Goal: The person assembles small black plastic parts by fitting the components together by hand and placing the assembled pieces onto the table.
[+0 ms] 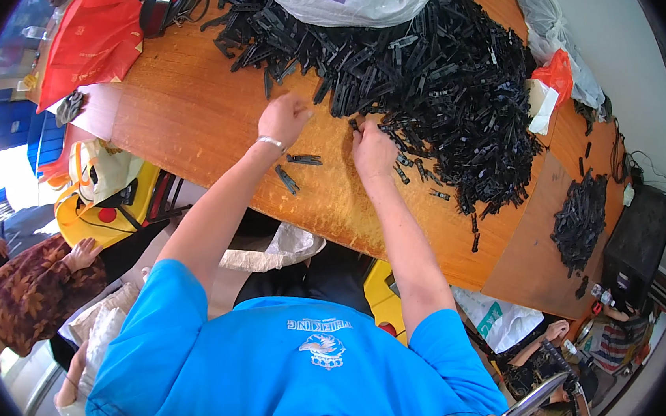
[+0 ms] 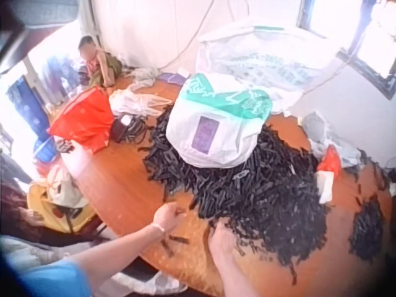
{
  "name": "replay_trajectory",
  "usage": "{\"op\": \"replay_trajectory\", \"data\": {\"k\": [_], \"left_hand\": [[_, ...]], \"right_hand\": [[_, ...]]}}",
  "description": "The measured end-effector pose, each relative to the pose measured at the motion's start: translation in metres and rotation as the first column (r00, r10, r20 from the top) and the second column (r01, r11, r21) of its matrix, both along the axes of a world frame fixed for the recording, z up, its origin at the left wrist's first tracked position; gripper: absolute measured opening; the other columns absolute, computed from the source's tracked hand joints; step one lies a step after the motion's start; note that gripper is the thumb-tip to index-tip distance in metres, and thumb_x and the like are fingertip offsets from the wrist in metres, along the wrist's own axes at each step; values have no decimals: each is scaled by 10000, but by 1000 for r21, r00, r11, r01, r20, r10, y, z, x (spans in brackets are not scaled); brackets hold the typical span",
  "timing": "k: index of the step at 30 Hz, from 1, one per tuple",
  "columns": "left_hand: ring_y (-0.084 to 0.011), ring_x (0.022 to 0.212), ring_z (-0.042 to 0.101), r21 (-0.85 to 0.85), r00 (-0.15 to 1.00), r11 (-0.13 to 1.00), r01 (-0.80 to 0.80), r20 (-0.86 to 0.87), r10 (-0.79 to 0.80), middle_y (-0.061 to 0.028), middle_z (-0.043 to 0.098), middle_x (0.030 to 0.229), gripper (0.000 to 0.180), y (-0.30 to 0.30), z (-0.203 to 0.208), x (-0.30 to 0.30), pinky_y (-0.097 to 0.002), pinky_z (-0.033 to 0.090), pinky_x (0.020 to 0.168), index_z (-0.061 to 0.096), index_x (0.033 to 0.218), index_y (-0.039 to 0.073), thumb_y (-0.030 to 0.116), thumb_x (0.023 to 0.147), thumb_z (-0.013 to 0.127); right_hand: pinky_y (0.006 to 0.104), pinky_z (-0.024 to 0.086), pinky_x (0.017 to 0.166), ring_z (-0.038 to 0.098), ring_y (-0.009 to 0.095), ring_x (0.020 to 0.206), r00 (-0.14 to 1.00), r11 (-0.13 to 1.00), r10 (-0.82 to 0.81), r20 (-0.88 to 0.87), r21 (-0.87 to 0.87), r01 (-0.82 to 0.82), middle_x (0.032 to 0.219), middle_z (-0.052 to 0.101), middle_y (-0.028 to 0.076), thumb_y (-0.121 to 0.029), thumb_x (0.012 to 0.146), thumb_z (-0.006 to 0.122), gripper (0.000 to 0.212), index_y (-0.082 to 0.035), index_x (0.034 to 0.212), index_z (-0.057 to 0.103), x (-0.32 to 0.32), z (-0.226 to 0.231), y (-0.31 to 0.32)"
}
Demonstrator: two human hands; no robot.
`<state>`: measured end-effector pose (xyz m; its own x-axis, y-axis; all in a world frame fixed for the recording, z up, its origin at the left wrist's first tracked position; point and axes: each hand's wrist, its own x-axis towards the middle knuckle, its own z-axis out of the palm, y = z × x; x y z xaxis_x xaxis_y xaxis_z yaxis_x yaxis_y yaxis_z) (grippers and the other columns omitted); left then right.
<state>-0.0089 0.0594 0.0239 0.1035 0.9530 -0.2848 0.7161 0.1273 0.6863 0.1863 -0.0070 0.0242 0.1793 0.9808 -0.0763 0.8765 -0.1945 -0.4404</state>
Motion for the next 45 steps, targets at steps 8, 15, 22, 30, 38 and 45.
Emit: {"op": "replay_trajectory", "data": {"k": [8, 15, 22, 30, 38, 45], "left_hand": [[-332, 827, 667, 13, 983, 998, -58, -176, 59, -144, 702, 872, 241, 36, -16, 38, -427, 533, 729, 699, 888, 82, 296, 779, 727], [-154, 674, 660, -389, 903, 908, -156, 317, 291, -62, 700, 786, 246, -31, -18, 10, -290, 519, 617, 680, 851, 7, 228, 793, 773], [-80, 685, 607, -545, 797, 833, 100, 545, 261, -1, 652, 804, 254, -55, -7, -8, -220, 513, 651, 664, 1032, 13, 133, 823, 747], [-92, 774, 599, -263, 956, 955, 140, 286, -61, -17, 645, 833, 175, -29, 3, -3, -247, 514, 724, 655, 932, -1, 30, 782, 739], [-200, 773, 626, -83, 967, 981, 174, 201, -155, -77, 619, 851, 194, -27, -10, 3, -322, 520, 725, 669, 878, 23, 69, 727, 782], [-279, 794, 633, 42, 940, 953, 301, 155, -304, -109, 622, 862, 165, -23, -8, -3, -366, 512, 712, 644, 825, 32, 73, 720, 764]], "right_hand": [[431, 527, 632, 669, 324, 735, 974, 985, 159, -164, 89, -146, 808, 675, 140, -197, 869, 647, 140, -75, 902, 586, -26, -20, -21], [412, 531, 651, 672, 320, 796, 932, 973, 14, -361, 221, 71, 876, 684, 173, -175, 862, 669, 210, -74, 1042, 632, -40, -16, -35], [236, 457, 491, 574, 76, 558, 497, 973, -209, -842, -129, 190, 757, 631, 42, -62, 916, 639, 117, 21, 997, 655, -40, -13, -63], [343, 468, 515, 622, 221, 539, 647, 940, -341, -682, -221, 261, 628, 629, 125, -95, 861, 696, 115, -6, 845, 626, -42, -10, -51], [342, 480, 497, 629, 221, 501, 845, 971, -181, -503, 47, 235, 621, 631, 139, -123, 850, 725, 186, 7, 844, 592, -42, -40, -48], [469, 491, 638, 628, 428, 739, 865, 975, -216, -453, -152, 164, 744, 641, 229, -145, 785, 752, 204, -1, 811, 610, -33, -20, -33]]}}
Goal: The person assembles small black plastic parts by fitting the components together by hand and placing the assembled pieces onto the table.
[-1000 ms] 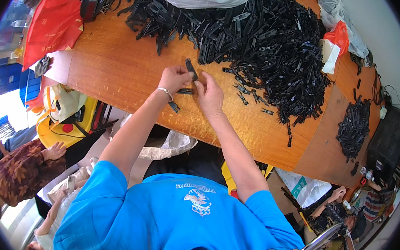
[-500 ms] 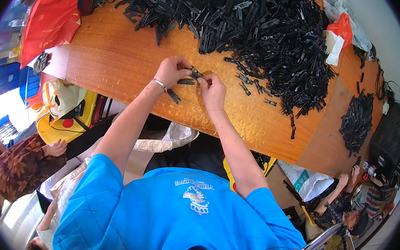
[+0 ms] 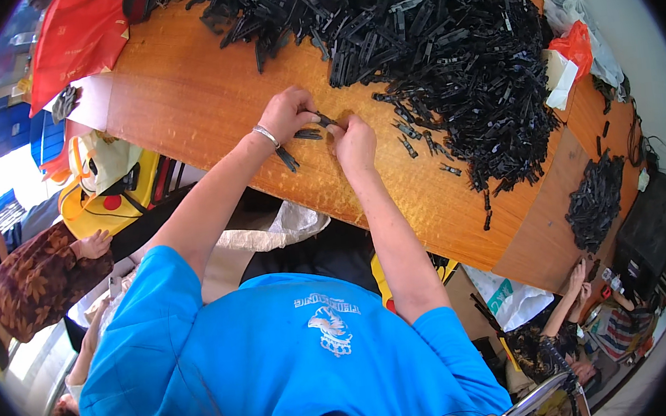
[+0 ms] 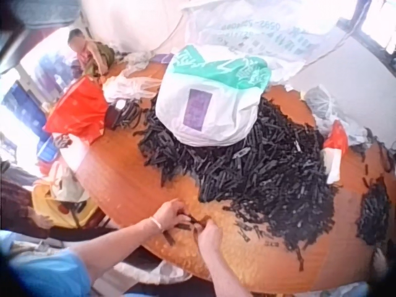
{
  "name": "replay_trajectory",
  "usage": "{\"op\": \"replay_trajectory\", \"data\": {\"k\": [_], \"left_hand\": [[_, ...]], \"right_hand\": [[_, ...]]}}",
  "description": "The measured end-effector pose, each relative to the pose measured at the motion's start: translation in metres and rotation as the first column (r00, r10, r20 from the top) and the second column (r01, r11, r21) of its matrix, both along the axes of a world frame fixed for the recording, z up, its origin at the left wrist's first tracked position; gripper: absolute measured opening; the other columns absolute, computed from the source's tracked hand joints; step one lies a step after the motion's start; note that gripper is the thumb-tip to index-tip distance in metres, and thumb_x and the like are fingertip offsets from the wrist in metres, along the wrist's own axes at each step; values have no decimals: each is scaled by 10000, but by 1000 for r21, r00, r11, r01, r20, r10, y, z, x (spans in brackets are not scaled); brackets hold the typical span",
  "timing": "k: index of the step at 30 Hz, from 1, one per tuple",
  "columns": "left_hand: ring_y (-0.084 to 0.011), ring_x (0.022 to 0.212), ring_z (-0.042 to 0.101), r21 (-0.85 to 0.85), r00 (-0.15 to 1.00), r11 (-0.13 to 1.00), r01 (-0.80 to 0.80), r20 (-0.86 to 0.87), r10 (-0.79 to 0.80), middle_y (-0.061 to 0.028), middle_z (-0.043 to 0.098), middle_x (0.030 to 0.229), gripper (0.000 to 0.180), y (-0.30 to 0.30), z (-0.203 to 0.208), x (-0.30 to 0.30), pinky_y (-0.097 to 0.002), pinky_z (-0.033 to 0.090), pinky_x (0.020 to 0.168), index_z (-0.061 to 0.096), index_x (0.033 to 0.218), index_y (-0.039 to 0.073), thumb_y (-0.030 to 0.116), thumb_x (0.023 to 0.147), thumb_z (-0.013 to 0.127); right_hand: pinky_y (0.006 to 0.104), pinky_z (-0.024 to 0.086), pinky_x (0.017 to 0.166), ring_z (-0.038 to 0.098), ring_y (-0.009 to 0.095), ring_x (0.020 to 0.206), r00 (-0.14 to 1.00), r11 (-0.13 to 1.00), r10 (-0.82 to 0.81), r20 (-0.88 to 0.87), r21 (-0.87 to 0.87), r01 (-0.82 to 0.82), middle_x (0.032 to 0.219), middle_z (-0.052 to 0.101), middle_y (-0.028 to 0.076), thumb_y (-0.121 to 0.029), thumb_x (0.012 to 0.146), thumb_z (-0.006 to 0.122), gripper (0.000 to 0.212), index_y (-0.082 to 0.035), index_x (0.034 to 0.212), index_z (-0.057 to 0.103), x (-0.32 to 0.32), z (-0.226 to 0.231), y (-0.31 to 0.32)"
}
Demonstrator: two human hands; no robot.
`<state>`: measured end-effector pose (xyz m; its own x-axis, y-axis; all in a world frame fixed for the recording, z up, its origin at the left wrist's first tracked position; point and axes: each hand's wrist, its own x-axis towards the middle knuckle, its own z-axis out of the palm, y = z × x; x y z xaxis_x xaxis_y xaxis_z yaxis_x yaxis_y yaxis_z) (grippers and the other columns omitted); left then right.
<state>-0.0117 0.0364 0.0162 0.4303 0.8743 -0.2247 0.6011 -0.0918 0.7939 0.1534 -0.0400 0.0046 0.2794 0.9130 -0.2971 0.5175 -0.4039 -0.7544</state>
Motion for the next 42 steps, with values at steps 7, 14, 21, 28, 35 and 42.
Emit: {"op": "replay_trajectory", "data": {"k": [7, 14, 21, 28, 35, 42], "left_hand": [[-291, 807, 636, -120, 960, 989, 91, -252, -119, -113, 638, 823, 198, 20, -2, 8, -385, 500, 708, 645, 799, 32, 120, 692, 786], [-319, 955, 636, -158, 937, 987, 11, -343, -65, -151, 665, 997, 221, -7, 14, 9, -409, 503, 833, 667, 865, 51, 203, 743, 772], [-316, 951, 639, -102, 960, 989, 110, -248, -133, -146, 673, 1008, 256, -22, 31, 0, -408, 505, 825, 680, 974, 67, 237, 790, 733], [-305, 908, 648, -182, 977, 977, 113, -158, -142, -135, 671, 946, 243, -33, 56, -14, -394, 506, 804, 672, 975, 63, 254, 827, 695], [-266, 837, 652, -98, 996, 995, -7, 85, 15, -118, 661, 878, 182, -56, 76, -15, -353, 512, 742, 653, 970, 55, 172, 835, 690], [-239, 774, 654, -45, 998, 999, -14, 62, 17, -106, 662, 856, 211, -65, 93, -18, -338, 515, 704, 655, 992, 58, 163, 817, 707]], "right_hand": [[404, 492, 557, 638, 288, 514, 984, 911, 83, -155, -389, -138, 526, 608, 158, -168, 801, 757, 274, 32, 650, 648, 12, 11, 39], [333, 456, 429, 596, 187, 441, 981, 974, 50, -190, -209, -90, 599, 621, 103, -143, 843, 737, 218, 35, 812, 615, 12, 17, 5], [299, 466, 483, 601, 148, 497, 943, 989, 89, -320, -86, -122, 661, 610, 77, -100, 871, 696, 152, 10, 868, 591, 8, 18, -23], [332, 470, 499, 629, 187, 536, 878, 998, -69, -474, -36, 59, 672, 639, 104, -130, 869, 694, 145, -5, 874, 620, -15, 31, -44], [239, 504, 532, 622, 102, 599, 971, 967, 158, -180, 225, -116, 785, 634, 53, -81, 913, 655, 131, 13, 989, 604, -6, 50, -49], [319, 505, 571, 662, 185, 614, 910, 970, 75, -407, 243, 29, 740, 650, 98, -91, 862, 684, 123, -20, 951, 636, -14, 59, -55]]}}
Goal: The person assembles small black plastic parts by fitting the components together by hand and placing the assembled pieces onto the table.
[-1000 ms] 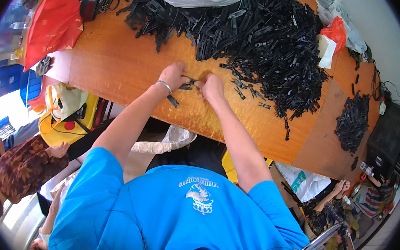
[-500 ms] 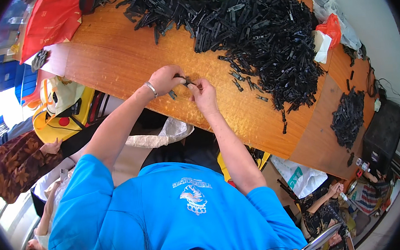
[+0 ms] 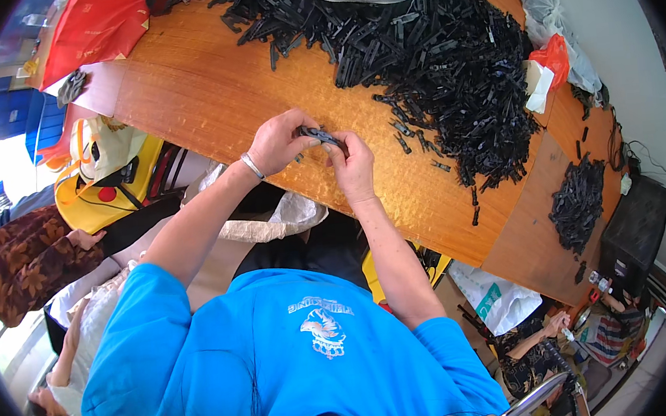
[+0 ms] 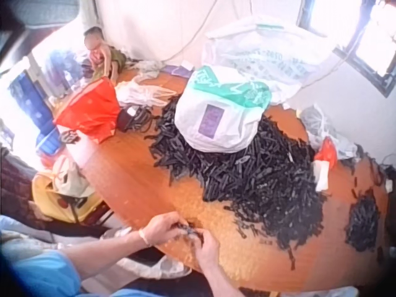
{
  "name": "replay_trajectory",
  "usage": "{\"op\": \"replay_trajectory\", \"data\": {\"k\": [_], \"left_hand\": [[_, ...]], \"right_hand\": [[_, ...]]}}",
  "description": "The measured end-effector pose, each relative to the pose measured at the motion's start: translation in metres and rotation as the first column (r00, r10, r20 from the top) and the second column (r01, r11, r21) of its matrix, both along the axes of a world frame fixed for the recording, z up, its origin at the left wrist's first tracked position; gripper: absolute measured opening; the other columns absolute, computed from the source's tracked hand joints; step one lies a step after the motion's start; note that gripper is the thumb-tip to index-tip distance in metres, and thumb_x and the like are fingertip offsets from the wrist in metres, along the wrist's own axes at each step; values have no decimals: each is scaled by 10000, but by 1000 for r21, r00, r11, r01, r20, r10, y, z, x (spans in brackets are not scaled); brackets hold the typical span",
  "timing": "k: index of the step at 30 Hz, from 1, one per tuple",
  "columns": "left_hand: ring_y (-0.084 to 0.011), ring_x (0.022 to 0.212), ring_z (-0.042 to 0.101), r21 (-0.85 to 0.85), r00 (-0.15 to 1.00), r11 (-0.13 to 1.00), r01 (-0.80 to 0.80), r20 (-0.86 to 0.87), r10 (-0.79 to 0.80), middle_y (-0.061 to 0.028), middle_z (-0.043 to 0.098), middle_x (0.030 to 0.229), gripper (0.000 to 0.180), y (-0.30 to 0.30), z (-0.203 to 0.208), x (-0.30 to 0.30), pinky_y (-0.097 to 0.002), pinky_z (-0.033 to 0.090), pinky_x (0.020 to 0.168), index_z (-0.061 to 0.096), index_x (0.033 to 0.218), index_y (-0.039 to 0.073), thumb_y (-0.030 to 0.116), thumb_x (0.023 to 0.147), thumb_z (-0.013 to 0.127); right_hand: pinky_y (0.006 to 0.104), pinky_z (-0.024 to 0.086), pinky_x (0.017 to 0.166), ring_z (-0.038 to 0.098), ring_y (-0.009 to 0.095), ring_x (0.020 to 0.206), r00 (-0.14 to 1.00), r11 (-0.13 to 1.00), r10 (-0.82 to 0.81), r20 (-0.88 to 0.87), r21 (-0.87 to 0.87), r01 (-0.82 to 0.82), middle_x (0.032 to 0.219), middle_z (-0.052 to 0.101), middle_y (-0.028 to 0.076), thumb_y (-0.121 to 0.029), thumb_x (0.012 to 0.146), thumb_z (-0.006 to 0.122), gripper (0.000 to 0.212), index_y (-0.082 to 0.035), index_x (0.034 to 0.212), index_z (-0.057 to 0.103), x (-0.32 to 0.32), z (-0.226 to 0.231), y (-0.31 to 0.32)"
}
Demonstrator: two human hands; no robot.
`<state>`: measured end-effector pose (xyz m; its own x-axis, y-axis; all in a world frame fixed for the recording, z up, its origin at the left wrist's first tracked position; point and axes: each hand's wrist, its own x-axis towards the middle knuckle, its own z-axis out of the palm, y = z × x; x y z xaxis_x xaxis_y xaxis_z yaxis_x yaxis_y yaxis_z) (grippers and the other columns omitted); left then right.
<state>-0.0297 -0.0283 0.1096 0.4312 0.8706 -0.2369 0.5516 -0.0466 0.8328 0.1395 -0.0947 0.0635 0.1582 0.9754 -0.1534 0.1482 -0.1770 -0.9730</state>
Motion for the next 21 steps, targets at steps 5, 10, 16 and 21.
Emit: {"op": "replay_trajectory", "data": {"k": [5, 10, 16, 21], "left_hand": [[-190, 682, 630, -108, 1000, 994, 1, -3, -2, -83, 661, 769, 213, 3, -20, -7, -320, 501, 638, 669, 948, 53, 172, 785, 739], [-216, 683, 619, -114, 982, 981, -159, -120, 145, -88, 652, 752, 212, 17, -47, -16, -334, 500, 640, 689, 921, 62, 127, 729, 751], [-310, 962, 569, 9, 936, 1000, -26, -351, 28, -104, 630, 920, 266, 34, -73, -47, -406, 491, 859, 717, 951, 119, 18, 712, 657], [-306, 959, 602, 256, 905, 966, -22, -405, 128, -95, 653, 974, 245, 52, -80, -26, -404, 504, 854, 718, 975, 119, 44, 800, 563]], "right_hand": [[314, 507, 577, 641, 199, 598, 997, 980, 26, -67, -195, -39, 756, 650, 103, -87, 858, 682, 166, -31, 1004, 626, -7, -12, -3], [302, 496, 514, 601, 162, 530, 947, 999, 6, 321, 28, -16, 752, 640, 87, -162, 893, 668, 311, -50, 1169, 578, 23, -38, -5], [304, 487, 480, 615, 164, 540, 891, 843, -418, 177, -291, 453, 714, 636, 86, -176, 918, 649, 224, -44, 1095, 608, 95, -56, -10], [371, 494, 531, 628, 256, 567, 810, 906, -236, 537, -181, 383, 651, 615, 101, -198, 900, 666, 182, -79, 1027, 613, 110, -76, -11]]}}
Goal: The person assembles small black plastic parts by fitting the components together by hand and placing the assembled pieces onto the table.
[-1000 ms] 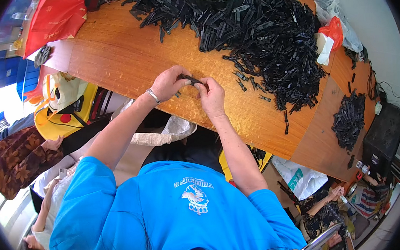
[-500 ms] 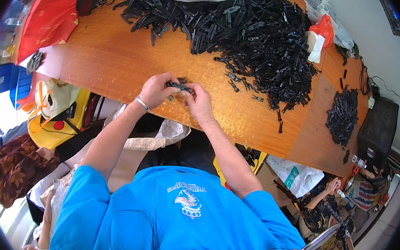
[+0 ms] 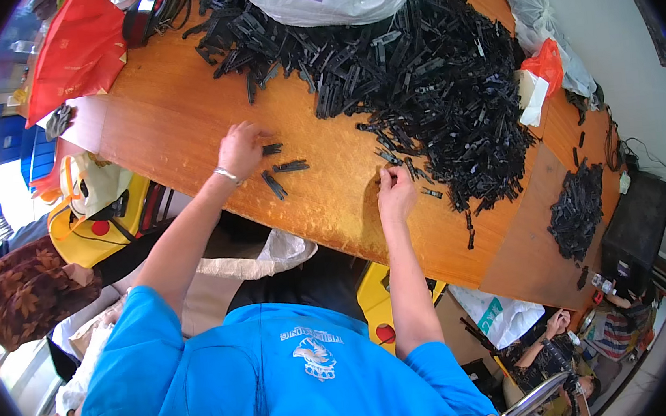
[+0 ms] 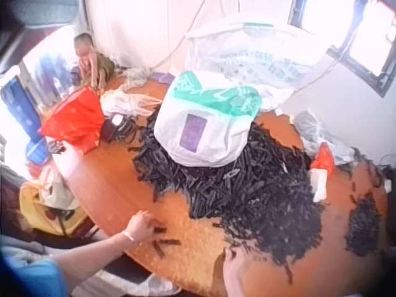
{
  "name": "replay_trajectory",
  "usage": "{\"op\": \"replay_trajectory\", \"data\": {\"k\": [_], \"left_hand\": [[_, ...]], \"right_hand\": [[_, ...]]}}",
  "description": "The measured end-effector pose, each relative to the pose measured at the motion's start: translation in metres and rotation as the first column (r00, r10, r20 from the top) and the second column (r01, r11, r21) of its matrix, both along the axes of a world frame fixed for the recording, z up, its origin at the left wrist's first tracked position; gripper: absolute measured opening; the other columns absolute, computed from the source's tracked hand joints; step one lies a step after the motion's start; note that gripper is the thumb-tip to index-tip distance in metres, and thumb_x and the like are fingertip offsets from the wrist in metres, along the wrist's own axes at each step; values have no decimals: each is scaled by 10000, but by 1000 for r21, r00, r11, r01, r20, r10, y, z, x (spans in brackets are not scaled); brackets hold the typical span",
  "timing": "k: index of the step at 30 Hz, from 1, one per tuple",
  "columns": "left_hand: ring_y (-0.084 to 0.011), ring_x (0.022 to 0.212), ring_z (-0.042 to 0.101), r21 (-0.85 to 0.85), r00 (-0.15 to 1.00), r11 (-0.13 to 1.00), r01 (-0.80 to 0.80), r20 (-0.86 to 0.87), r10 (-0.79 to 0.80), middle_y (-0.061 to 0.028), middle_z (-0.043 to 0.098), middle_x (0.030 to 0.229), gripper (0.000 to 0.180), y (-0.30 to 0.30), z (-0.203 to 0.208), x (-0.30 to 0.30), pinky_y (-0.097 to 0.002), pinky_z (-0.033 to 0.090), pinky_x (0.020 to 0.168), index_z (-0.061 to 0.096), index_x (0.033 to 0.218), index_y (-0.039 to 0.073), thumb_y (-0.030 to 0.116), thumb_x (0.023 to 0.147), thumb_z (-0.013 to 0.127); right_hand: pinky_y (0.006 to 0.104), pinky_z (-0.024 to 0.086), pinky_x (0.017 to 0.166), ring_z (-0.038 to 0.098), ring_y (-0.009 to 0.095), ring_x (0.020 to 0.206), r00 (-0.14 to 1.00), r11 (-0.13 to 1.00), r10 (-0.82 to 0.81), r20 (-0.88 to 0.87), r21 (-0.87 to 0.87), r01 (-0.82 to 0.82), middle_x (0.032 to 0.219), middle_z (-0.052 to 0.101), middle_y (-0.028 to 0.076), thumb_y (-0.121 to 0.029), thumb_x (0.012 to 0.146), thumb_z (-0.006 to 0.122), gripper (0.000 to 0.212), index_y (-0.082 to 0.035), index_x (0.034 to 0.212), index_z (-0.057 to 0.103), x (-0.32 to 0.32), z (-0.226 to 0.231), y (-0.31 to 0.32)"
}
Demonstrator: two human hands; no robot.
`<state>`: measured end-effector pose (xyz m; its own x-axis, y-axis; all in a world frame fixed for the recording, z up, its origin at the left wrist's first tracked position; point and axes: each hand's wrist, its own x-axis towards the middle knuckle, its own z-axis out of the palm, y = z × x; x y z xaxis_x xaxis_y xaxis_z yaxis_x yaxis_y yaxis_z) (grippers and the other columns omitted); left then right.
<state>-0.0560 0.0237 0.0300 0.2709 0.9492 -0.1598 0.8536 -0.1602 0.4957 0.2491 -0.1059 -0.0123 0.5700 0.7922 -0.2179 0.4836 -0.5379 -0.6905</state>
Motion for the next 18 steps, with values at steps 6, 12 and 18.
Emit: {"op": "replay_trajectory", "data": {"k": [6, 12, 18], "left_hand": [[-308, 881, 660, -171, 933, 945, -278, 187, 308, -105, 698, 945, 187, 36, 1, 91, -419, 520, 776, 696, 944, 89, 237, 831, 679], [-316, 828, 669, -181, 956, 945, -272, 63, 288, -120, 697, 841, 241, 48, -15, 110, -432, 521, 722, 675, 924, 79, 291, 815, 708], [-311, 857, 644, -44, 978, 979, -198, 61, 200, -106, 668, 840, 140, 0, -7, 98, -446, 495, 748, 642, 816, 99, 229, 804, 692]], "right_hand": [[425, 506, 605, 642, 325, 752, 862, 936, 283, 420, 75, -344, 934, 649, 118, -162, 860, 667, 179, -104, 1009, 587, -24, 21, 8], [419, 504, 698, 619, 334, 867, 874, 890, 415, 253, 84, -448, 921, 603, 112, -110, 831, 685, 232, -79, 1007, 537, -46, 32, 43], [408, 492, 718, 587, 308, 867, 834, 839, 417, 361, 200, -506, 892, 579, 90, -78, 765, 697, 130, -88, 857, 606, -54, 21, 51]]}}
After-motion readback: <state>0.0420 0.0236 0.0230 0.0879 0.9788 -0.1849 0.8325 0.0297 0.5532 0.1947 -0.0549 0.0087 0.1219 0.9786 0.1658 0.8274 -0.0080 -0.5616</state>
